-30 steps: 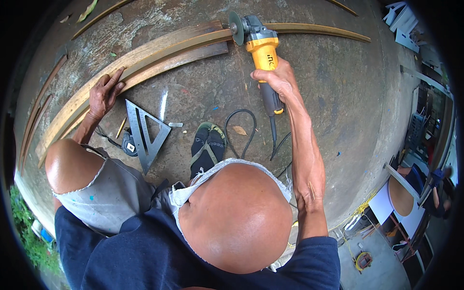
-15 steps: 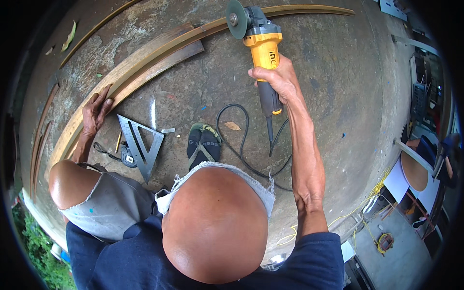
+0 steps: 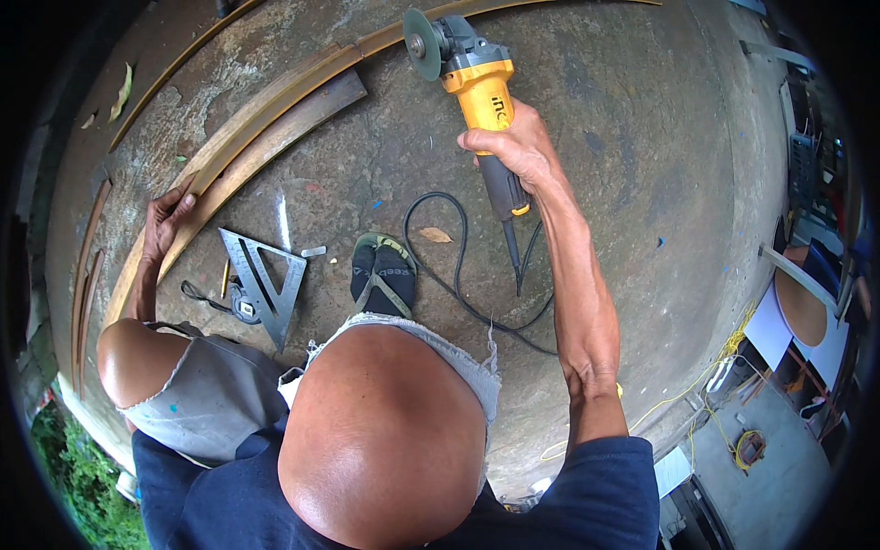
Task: Using an angle grinder to cut thin strips of metal while crouched on a concrete floor.
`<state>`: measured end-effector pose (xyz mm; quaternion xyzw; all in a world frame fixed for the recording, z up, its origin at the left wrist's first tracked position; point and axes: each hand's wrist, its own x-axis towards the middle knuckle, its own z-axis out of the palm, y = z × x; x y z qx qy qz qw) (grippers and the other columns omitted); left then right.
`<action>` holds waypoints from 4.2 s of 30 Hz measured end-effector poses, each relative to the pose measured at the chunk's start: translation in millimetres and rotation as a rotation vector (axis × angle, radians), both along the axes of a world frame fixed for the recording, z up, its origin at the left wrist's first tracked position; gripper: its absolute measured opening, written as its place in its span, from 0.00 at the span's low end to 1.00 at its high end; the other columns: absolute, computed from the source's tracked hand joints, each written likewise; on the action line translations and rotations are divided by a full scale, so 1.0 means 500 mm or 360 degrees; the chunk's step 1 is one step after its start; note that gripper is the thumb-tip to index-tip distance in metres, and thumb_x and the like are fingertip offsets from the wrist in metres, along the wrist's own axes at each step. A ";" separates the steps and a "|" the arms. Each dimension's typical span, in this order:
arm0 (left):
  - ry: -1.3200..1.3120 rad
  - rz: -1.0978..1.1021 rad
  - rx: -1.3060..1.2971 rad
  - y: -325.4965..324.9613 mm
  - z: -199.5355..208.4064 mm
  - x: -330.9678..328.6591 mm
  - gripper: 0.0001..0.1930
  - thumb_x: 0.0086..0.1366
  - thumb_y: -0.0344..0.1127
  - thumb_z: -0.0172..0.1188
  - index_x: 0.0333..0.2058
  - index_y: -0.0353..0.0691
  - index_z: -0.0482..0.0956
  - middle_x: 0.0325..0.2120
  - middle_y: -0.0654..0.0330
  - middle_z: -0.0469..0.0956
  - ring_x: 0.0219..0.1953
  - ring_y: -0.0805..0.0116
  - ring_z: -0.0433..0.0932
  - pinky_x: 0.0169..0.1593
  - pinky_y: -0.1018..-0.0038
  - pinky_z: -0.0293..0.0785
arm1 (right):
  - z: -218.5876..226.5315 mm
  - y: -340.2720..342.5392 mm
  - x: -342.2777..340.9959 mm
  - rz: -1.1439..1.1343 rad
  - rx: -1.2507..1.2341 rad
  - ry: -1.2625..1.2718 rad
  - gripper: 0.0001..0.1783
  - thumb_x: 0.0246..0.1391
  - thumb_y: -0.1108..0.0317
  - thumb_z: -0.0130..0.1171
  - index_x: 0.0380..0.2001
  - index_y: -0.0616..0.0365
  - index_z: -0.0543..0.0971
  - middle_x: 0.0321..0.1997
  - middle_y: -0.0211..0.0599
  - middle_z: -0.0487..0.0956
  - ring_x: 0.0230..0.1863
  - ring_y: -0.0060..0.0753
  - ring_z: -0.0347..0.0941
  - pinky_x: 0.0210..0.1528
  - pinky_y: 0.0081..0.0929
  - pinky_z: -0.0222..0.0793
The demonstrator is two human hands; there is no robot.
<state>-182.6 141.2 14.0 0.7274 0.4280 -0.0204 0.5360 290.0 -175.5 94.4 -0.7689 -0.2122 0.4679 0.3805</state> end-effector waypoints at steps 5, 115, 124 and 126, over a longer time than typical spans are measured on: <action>-0.0016 0.0039 -0.0097 0.014 -0.001 -0.013 0.26 0.70 0.43 0.64 0.61 0.36 0.76 0.45 0.65 0.83 0.48 0.80 0.75 0.58 0.76 0.69 | -0.006 0.014 -0.007 0.0032 -0.0013 0.0029 0.25 0.38 0.63 0.73 0.40 0.61 0.75 0.30 0.34 0.77 0.27 0.28 0.77 0.30 0.29 0.75; 0.0161 -0.0665 0.1772 -0.031 0.074 0.052 0.17 0.69 0.48 0.62 0.47 0.43 0.85 0.32 0.55 0.78 0.31 0.57 0.80 0.40 0.64 0.78 | -0.017 -0.057 0.032 -0.0822 0.0549 0.0642 0.21 0.46 0.65 0.70 0.41 0.63 0.75 0.30 0.43 0.80 0.27 0.37 0.80 0.31 0.36 0.81; 0.0183 -0.1280 0.0227 -0.015 0.228 0.285 0.24 0.63 0.34 0.63 0.58 0.41 0.78 0.48 0.54 0.82 0.40 0.59 0.81 0.44 0.60 0.82 | -0.050 -0.038 0.053 -0.1188 0.1208 0.1185 0.19 0.50 0.64 0.67 0.42 0.63 0.74 0.31 0.45 0.79 0.33 0.45 0.80 0.40 0.49 0.80; 0.0013 -0.1410 0.0030 -0.117 0.225 0.376 0.36 0.63 0.27 0.58 0.70 0.46 0.62 0.60 0.51 0.73 0.49 0.57 0.79 0.52 0.58 0.83 | -0.043 -0.027 0.051 -0.1383 0.1288 0.1134 0.20 0.50 0.64 0.67 0.41 0.64 0.74 0.31 0.46 0.80 0.33 0.45 0.80 0.39 0.50 0.80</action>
